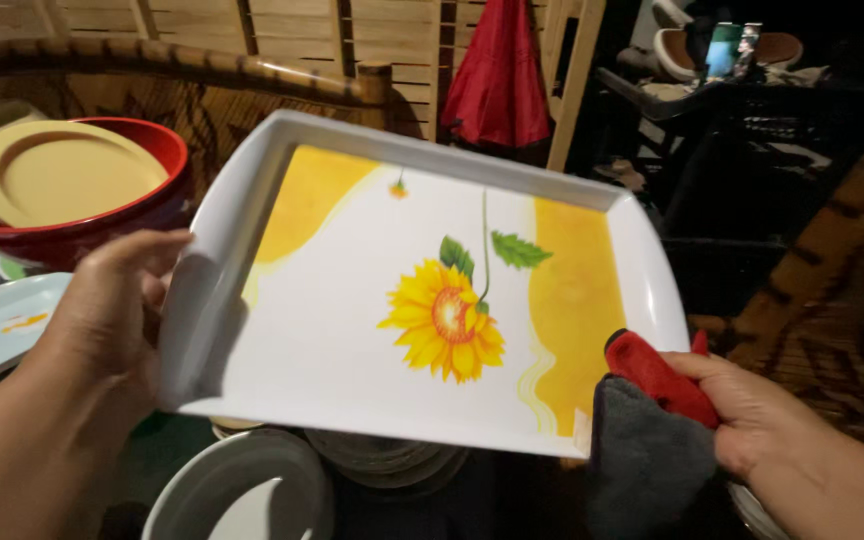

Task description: The person wipes two plastic trays with a red cloth. They first wipe a white tray with a sunflower design, then a blue tray with a turtle design, cleaning both sides of each tray.

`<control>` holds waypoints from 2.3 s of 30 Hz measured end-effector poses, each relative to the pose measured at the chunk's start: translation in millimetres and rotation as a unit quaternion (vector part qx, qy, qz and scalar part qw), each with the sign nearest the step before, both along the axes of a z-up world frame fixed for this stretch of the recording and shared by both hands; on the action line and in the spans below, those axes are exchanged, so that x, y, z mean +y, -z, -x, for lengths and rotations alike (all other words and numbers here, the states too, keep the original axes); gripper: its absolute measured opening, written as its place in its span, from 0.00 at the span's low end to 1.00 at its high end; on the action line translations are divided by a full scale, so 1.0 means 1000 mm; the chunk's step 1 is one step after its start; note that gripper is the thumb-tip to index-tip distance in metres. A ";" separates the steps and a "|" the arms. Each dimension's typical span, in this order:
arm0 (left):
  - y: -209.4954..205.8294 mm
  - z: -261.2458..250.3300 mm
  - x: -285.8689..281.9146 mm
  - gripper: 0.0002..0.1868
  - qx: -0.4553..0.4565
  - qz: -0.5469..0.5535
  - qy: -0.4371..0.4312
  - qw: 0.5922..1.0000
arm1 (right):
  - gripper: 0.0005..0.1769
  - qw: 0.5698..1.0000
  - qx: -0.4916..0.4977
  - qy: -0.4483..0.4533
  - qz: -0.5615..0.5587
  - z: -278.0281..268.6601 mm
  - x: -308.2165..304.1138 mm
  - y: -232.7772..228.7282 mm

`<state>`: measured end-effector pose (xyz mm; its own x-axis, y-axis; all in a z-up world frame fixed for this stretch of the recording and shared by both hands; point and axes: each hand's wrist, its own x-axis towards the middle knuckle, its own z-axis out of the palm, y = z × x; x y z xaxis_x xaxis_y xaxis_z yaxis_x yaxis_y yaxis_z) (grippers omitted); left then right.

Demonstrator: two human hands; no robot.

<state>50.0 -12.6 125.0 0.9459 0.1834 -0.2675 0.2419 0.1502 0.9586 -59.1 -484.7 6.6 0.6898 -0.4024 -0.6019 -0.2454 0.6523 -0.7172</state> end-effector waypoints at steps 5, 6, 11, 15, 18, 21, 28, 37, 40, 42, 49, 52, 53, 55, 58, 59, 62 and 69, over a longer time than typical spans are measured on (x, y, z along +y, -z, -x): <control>0.023 0.006 -0.022 0.29 -0.096 0.146 -0.027 0.984 | 0.22 0.998 -0.062 0.024 0.014 0.001 0.011 -0.010; 0.027 0.008 -0.030 0.28 -0.114 0.175 -0.034 0.977 | 0.21 0.997 -0.072 0.028 0.014 -0.003 0.019 -0.015; 0.063 0.039 -0.138 0.13 -0.006 0.298 0.077 0.951 | 0.16 0.990 -0.119 -0.052 -0.062 -0.027 0.087 -0.021; 0.084 0.055 -0.176 0.13 0.077 0.340 0.170 0.922 | 0.18 0.986 -0.131 -0.019 -0.098 -0.028 0.124 -0.026; 0.087 0.043 -0.155 0.16 -0.006 0.389 0.204 0.899 | 0.20 0.977 -0.159 -0.114 -0.084 -0.022 0.129 -0.040; 0.078 0.033 -0.130 0.22 -0.038 0.297 0.180 0.937 | 0.22 0.996 -0.067 -0.029 -0.053 -0.023 0.121 -0.063; 0.052 0.050 -0.087 0.39 -0.100 0.213 0.157 0.959 | 0.13 0.962 -0.136 0.033 0.234 -0.035 0.090 -0.093; 0.062 0.060 -0.094 0.28 0.024 0.369 0.179 0.912 | 0.29 0.508 0.035 -0.226 0.831 -0.033 0.096 -0.069; 0.063 0.063 -0.091 0.25 0.038 0.344 0.142 0.928 | 0.22 0.467 0.074 -0.239 0.848 -0.012 0.102 -0.063; 0.063 0.064 -0.090 0.24 0.055 0.323 0.115 0.938 | 0.15 0.442 0.114 -0.248 0.855 -0.001 0.111 -0.065; 0.061 0.062 -0.113 0.22 0.030 0.349 0.132 0.927 | 0.20 0.475 -0.211 -0.322 0.791 0.010 0.176 -0.082; 0.058 0.055 -0.116 0.23 0.034 0.397 0.165 0.902 | 0.21 0.467 -0.298 -0.376 0.743 0.008 0.191 -0.084; 0.057 0.054 -0.112 0.24 0.036 0.400 0.166 0.901 | 0.23 0.461 -0.287 -0.394 0.741 0.006 0.189 -0.085; 0.060 0.055 -0.104 0.25 0.027 0.391 0.143 0.909 | 0.26 0.454 -0.263 -0.403 0.750 0.000 0.175 -0.086; 0.066 0.057 -0.090 0.25 0.002 0.351 0.089 0.932 | 0.28 0.443 -0.223 -0.353 0.793 -0.023 0.135 -0.094; 0.066 0.058 -0.084 0.25 0.001 0.336 0.083 0.938 | 0.29 0.436 -0.211 -0.321 0.814 -0.031 0.124 -0.096; 0.063 0.058 -0.078 0.24 -0.015 0.316 0.072 0.946 | 0.30 0.490 -0.145 -0.283 0.812 -0.045 0.118 -0.101; 0.056 0.059 -0.078 0.20 -0.012 0.334 0.118 0.935 | 0.32 0.392 -0.284 -0.295 0.824 -0.019 0.204 -0.075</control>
